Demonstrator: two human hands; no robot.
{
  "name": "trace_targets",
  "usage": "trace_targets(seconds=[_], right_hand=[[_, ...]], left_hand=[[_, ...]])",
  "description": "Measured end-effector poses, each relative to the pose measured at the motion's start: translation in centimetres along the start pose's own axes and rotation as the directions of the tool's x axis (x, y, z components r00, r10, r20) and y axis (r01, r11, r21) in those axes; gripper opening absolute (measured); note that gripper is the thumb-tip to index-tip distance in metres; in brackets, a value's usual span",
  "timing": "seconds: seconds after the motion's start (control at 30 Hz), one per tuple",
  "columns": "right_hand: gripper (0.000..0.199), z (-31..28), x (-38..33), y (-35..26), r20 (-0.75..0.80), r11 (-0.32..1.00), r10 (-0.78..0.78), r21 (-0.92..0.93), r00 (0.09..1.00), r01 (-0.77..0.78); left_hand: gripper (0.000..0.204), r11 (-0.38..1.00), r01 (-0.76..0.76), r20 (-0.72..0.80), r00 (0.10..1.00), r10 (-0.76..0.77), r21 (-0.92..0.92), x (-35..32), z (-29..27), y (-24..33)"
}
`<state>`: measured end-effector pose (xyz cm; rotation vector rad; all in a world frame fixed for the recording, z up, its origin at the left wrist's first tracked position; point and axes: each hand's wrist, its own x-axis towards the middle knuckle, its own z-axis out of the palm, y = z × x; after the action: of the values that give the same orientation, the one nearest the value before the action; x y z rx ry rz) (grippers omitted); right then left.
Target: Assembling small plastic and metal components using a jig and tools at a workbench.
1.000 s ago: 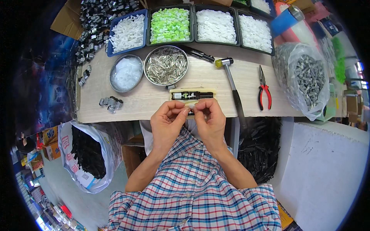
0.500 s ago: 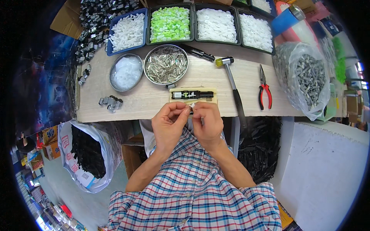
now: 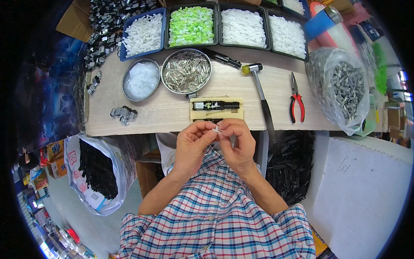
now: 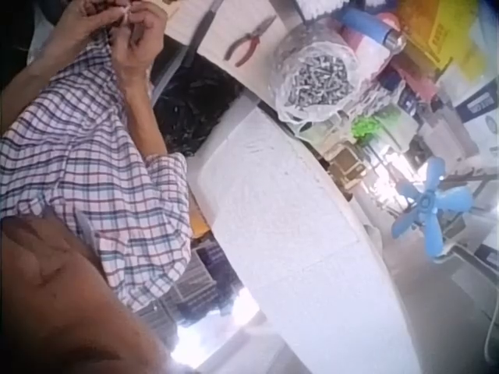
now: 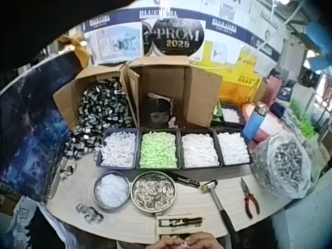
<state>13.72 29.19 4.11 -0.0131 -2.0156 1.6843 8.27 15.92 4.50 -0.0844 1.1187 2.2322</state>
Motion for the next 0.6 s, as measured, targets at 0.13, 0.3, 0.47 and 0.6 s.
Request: trace_targets(seconds=[0.13, 0.3, 0.47, 0.6], right_hand=[[0.023, -0.2, 0.0, -0.1, 0.035, 0.998, 0.038, -0.052, 0.999, -0.036], [0.023, 0.0, -0.1, 0.1, -0.037, 0.994, 0.050, -0.091, 0.998, -0.053], [0.025, -0.6, 0.3, 0.1, 0.060, 0.991, 0.027, -0.131, 0.998, -0.019], [0.027, -2.0, 1.7, 0.3, 0.225, 0.878, -0.059, -0.451, 0.972, 0.158]], left_hand=[[0.018, 0.998, -0.011, 0.006, 1.000, 0.011, 0.064, -0.8, -0.1, -0.5], [0.019, 0.997, -0.014, -0.012, 1.000, 0.015, 0.080, -1.0, 0.0, -0.6], [0.020, 0.991, 0.009, -0.024, 1.000, -0.006, 0.131, -1.1, 0.0, -0.3], [0.021, 0.550, -0.231, 0.030, 0.936, 0.350, 0.802, -2.3, -0.7, 0.9]])
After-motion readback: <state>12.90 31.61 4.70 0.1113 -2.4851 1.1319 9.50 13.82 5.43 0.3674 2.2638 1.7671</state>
